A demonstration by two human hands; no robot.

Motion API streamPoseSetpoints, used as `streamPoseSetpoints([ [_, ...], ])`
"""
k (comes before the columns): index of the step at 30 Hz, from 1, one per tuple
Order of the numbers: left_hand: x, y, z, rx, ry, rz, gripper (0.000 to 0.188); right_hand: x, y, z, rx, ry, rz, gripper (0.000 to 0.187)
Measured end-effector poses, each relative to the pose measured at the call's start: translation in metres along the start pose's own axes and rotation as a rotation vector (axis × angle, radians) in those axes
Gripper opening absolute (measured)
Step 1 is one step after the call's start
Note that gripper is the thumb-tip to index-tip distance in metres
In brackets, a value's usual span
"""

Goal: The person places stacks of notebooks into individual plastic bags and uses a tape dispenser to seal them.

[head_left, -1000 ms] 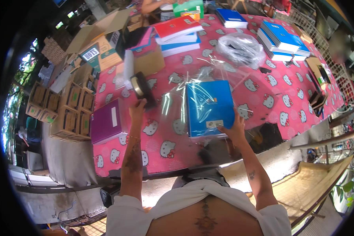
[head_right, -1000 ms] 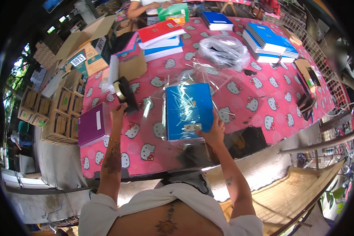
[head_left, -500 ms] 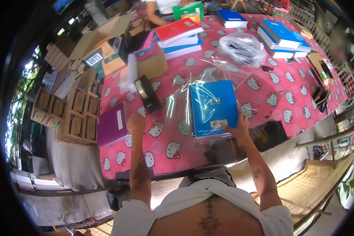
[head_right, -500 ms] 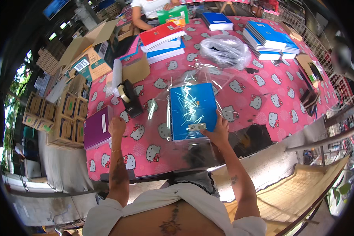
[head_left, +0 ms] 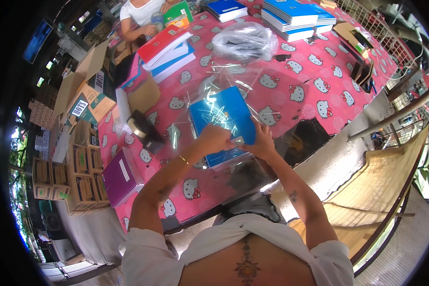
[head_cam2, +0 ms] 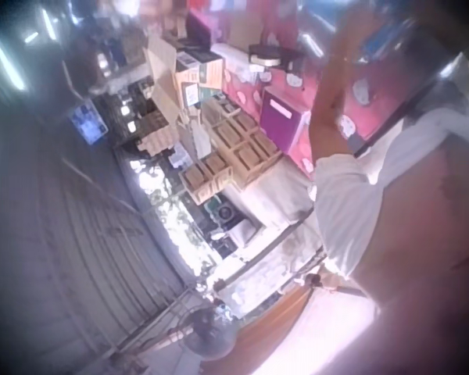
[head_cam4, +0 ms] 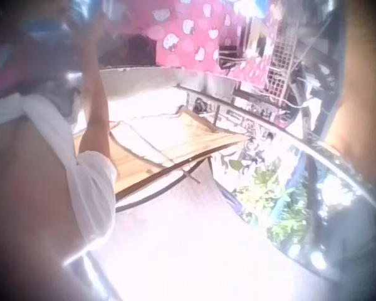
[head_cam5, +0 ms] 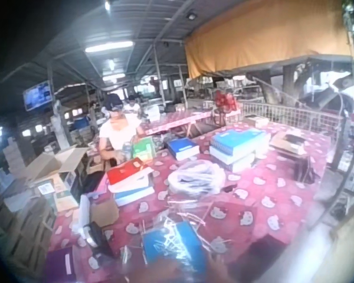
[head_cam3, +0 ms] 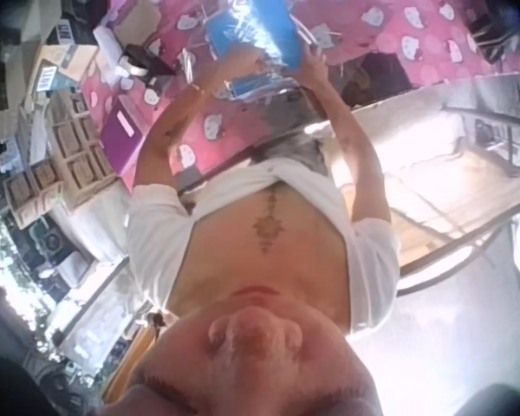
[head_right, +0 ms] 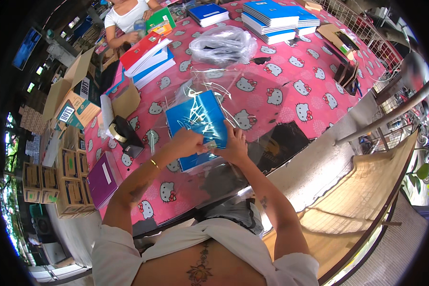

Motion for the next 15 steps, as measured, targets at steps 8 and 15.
streamPoseSetpoints([
  [8, 0.026, 0.016, -0.025, -0.206, -0.669, 0.208, 0.098, -0.011, 0.020, -0.011, -0.019, 0.023, -0.126, 0.119],
  [15, 0.051, 0.067, -0.002, -0.457, -0.821, -0.939, 0.076, -0.013, -0.019, 0.087, -0.089, -0.172, 0.286, 0.108],
])
Point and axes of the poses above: each hand's wrist, its own z-axis towards the middle knuckle, its own x-axis out of the palm, y = z × x, the point moved 2 cm from there along z, towards the middle knuckle, and after that the axes turned 4 degrees about y, right-handed, at the moved point
